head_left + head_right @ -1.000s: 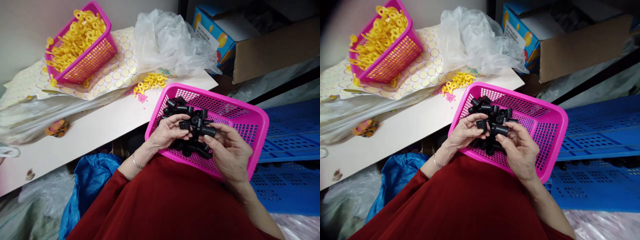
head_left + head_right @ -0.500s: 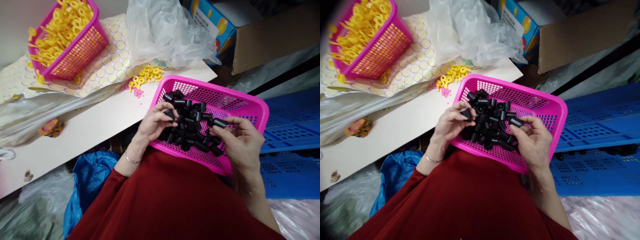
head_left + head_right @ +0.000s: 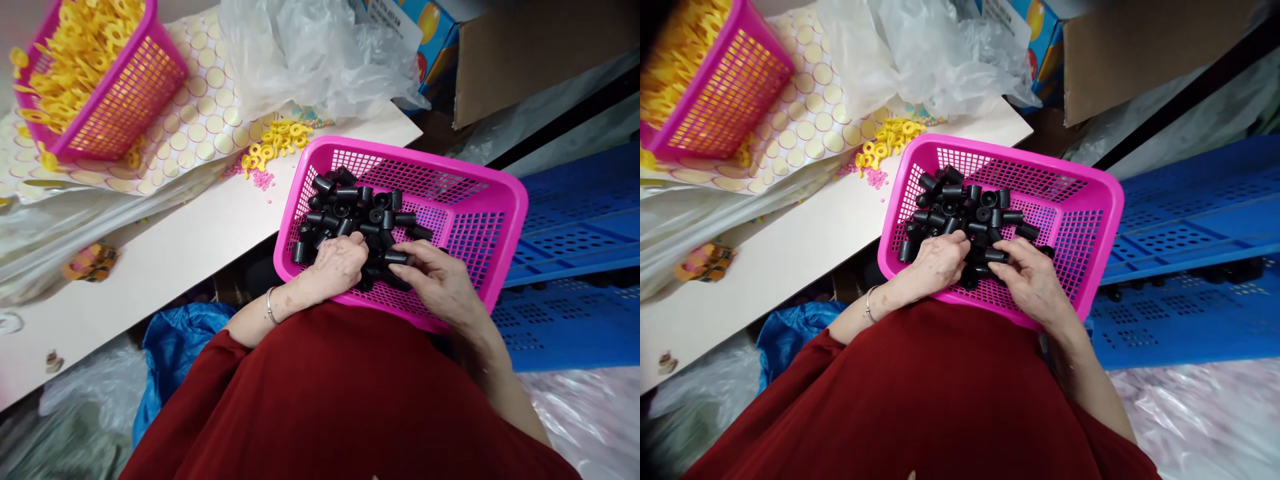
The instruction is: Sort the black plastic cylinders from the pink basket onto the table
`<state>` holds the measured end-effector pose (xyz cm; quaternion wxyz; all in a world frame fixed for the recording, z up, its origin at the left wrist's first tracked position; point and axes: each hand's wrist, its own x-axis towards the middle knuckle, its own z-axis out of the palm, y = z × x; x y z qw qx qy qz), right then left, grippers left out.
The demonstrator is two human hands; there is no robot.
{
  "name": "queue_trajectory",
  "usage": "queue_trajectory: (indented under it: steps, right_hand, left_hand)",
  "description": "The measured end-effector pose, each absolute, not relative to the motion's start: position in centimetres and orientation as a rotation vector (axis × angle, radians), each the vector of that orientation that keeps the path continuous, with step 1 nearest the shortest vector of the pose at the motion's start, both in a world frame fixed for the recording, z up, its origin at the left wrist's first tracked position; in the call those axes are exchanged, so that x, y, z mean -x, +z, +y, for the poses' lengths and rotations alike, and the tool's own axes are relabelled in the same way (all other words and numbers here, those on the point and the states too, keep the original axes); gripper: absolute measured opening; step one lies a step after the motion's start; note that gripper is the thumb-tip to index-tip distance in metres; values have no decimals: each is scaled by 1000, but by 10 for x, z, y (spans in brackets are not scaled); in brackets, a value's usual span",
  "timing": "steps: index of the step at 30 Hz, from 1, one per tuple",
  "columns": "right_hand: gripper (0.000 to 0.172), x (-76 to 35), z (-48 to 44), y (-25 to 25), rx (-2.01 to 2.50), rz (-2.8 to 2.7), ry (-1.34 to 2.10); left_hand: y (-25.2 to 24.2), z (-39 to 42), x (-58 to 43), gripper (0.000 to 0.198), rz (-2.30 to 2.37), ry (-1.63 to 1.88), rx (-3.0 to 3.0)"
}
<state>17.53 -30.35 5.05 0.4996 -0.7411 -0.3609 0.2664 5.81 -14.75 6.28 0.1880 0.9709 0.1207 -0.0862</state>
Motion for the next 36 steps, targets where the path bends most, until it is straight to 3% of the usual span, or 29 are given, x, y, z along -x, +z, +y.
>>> queue_trajectory:
  steps: [13,18,23,27,33,36]
  right_hand:
    - [25,-170,-295,63,1765,-1222,531]
    - [31,-166,-292,64,1794,-1204,424]
    - [24,-157,-280,63,1767,-1209,273]
    - [29,-148,-269,74,1636,-1103,450]
    - [22,-138,-254,93,1635,-912,679]
    - [38,-149,-252,92,1585,-899,778]
  left_hand:
    - [73,-133,-54,11,149,-63,-2469]
    - [69,-131,-52,16,95,96,-2289]
    - [61,-124,-43,31,0,401,-2089]
    - [64,-119,-32,34,85,625,-2000]
    - [66,-128,-20,30,131,861,-2290]
    - [71,-117,-5,29,189,1005,-2295]
